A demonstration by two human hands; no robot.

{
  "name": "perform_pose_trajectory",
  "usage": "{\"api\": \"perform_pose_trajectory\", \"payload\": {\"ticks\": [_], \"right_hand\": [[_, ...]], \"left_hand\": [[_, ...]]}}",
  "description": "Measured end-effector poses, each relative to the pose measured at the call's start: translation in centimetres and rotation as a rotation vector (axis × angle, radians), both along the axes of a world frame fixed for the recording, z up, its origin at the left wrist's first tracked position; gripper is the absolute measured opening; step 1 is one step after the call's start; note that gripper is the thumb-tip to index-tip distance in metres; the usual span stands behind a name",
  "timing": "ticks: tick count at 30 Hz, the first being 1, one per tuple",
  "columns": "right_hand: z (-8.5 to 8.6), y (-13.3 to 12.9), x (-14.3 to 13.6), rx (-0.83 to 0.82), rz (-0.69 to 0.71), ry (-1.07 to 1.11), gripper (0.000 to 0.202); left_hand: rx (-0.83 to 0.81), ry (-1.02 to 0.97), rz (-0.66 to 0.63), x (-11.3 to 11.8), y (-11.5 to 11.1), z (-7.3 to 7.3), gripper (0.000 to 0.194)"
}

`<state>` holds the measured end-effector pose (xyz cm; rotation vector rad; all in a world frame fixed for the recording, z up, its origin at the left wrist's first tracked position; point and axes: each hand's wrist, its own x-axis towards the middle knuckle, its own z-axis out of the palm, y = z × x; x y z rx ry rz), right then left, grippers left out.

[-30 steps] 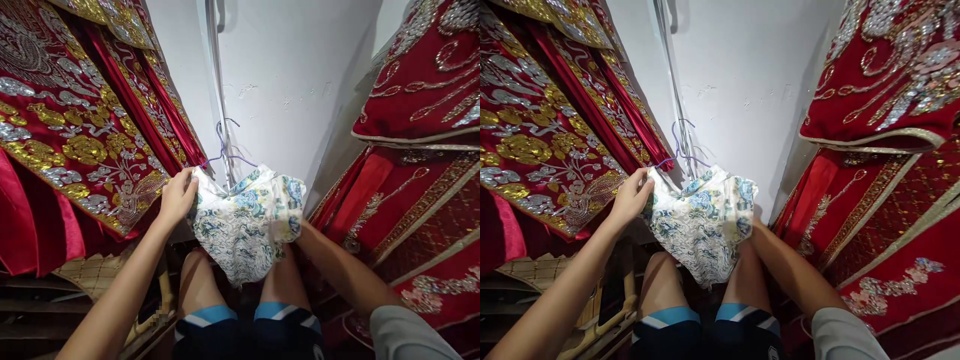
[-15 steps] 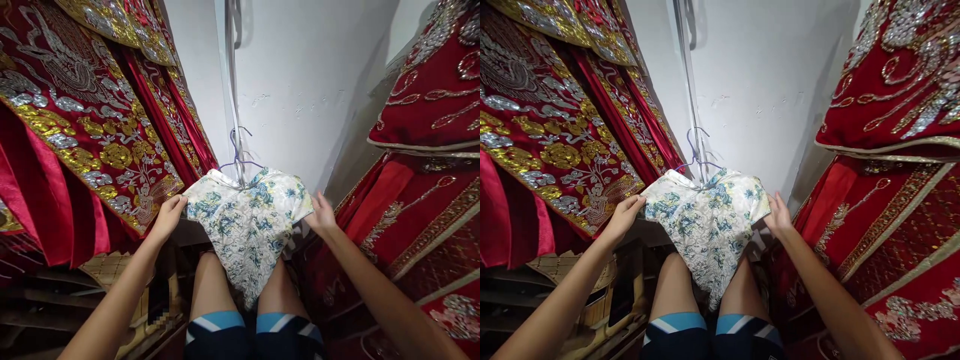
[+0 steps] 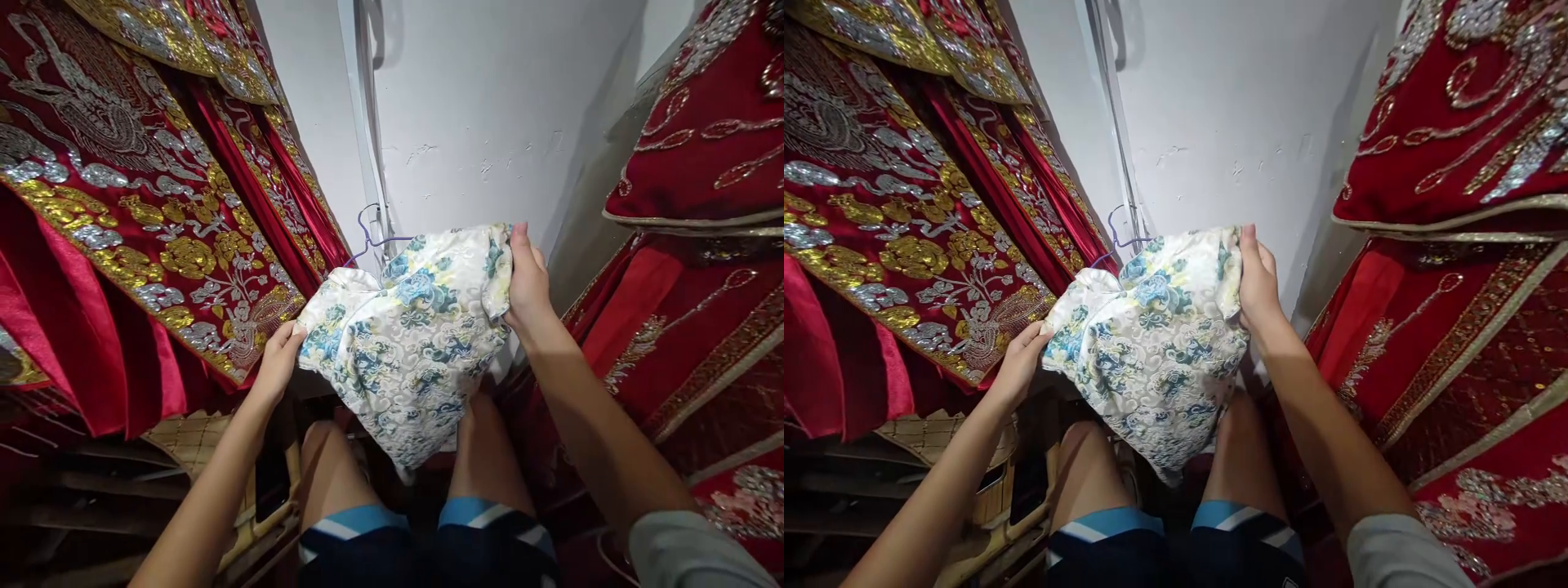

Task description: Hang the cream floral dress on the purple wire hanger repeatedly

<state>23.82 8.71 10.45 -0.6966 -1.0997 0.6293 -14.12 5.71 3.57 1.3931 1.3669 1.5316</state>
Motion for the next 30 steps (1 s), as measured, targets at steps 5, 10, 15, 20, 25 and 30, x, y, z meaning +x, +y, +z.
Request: {"api": "perform_pose_trajectory", "payload": {"ticks": [5, 10, 15, 20, 25, 30], "right_hand": [[1.4, -2.4, -1.0, 0.135, 0.028, -0.148, 0.048], [1.8, -1.3, -0.3, 0.121, 0.084, -0.225, 0.046], [2.1, -2.8, 0.2, 0.093, 0.146, -0.290, 0.049], [2.2, -2.1, 0.5, 0.089, 0.158, -0.278, 0.048], [2.0, -0.4, 0.6, 0.035, 0.179, -0.221, 0.046], [1.8, -6.7, -1.0, -0.048, 0.578, -0.503, 0.037]], "left_hand": [[0.049, 0.114, -0.149, 1.2, 2.2, 0.9, 0.052], [0.174, 0.205, -0.170, 3.8, 6.1, 1.6, 0.052], [0.263, 0.252, -0.106, 4.9, 7.9, 1.9, 0.046], [0.390, 0.296, 0.147, 4.9, 7.6, 3.4, 0.034], [0.461, 0.443, 0.320, 4.1, 5.9, 6.1, 0.030], [0.350, 0.683, 0.327, 3.8, 3.5, 5.0, 0.016]]}}
